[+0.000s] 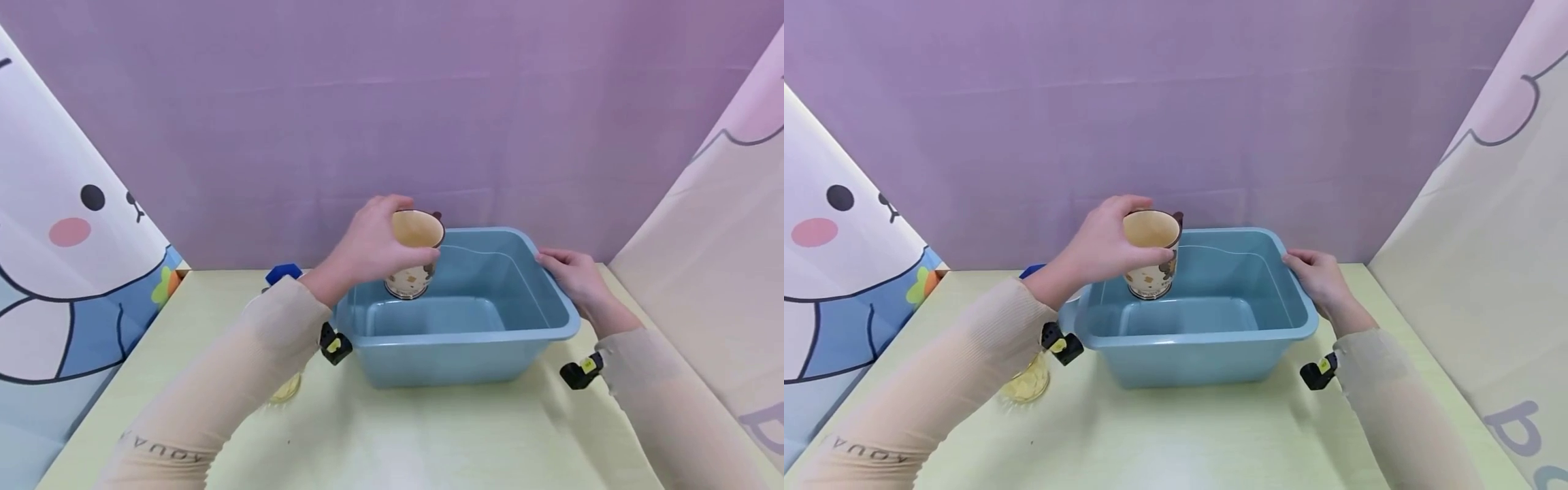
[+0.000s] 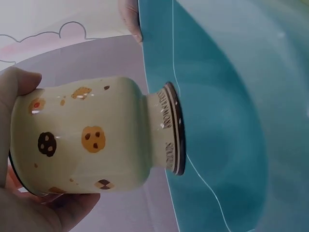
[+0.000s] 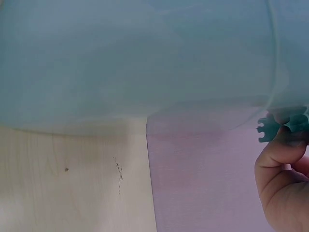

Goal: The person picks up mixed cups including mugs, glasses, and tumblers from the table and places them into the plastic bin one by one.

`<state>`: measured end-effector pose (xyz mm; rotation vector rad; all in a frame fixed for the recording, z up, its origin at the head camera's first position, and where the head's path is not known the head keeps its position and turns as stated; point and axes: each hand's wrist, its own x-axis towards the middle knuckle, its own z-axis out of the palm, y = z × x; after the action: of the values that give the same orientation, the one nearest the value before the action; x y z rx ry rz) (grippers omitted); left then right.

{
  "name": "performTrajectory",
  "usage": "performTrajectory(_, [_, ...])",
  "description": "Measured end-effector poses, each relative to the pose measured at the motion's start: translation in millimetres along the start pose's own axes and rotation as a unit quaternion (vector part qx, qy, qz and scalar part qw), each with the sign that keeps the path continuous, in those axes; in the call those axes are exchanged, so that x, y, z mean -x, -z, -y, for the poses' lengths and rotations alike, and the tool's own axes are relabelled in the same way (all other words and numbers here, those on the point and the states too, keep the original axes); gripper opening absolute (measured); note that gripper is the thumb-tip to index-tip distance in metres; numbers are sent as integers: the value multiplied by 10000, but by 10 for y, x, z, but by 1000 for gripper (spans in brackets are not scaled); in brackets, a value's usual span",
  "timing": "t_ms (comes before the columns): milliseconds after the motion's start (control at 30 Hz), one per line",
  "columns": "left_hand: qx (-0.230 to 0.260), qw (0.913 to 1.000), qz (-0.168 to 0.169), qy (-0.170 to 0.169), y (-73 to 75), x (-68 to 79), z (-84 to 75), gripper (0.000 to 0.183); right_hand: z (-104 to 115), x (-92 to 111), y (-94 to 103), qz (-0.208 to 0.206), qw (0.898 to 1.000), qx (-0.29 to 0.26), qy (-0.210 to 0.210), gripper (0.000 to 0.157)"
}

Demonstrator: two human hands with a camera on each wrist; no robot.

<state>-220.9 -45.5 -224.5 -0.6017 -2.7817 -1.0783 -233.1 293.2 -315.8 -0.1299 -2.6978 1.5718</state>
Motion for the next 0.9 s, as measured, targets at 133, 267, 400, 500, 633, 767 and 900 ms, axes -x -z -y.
performTrajectory(133, [-130, 9996, 257, 48, -16, -54, -11, 83, 11, 0, -23, 0, 10000, -7, 25, 58])
performTrajectory(267, [-319, 9982, 485, 123, -35, -113, -27, 86, 24, 6, -43, -1, 10000, 14, 15, 58])
performTrajectory(400, [-452, 9968, 657, 116, -63, -168, -28, 87, 30, 6, -63, -17, 10000, 55, 9, 58])
performTrajectory(500, [-534, 9958, 745, 26, -84, -211, -21, 85, 33, 0, -75, -37, 10000, 64, 17, 58])
performTrajectory(633, [-586, 9946, 850, -68, -101, -260, -21, 81, 35, -4, -90, -41, 10000, 10, 34, 58])
performTrajectory(767, [-623, 9932, 977, -111, -126, -296, -25, 79, 37, 3, -103, -52, 10000, -33, 43, 57])
performTrajectory(900, [-613, 9917, 1117, -165, -162, -321, -30, 78, 41, 8, -114, -56, 9999, -92, 5, 56])
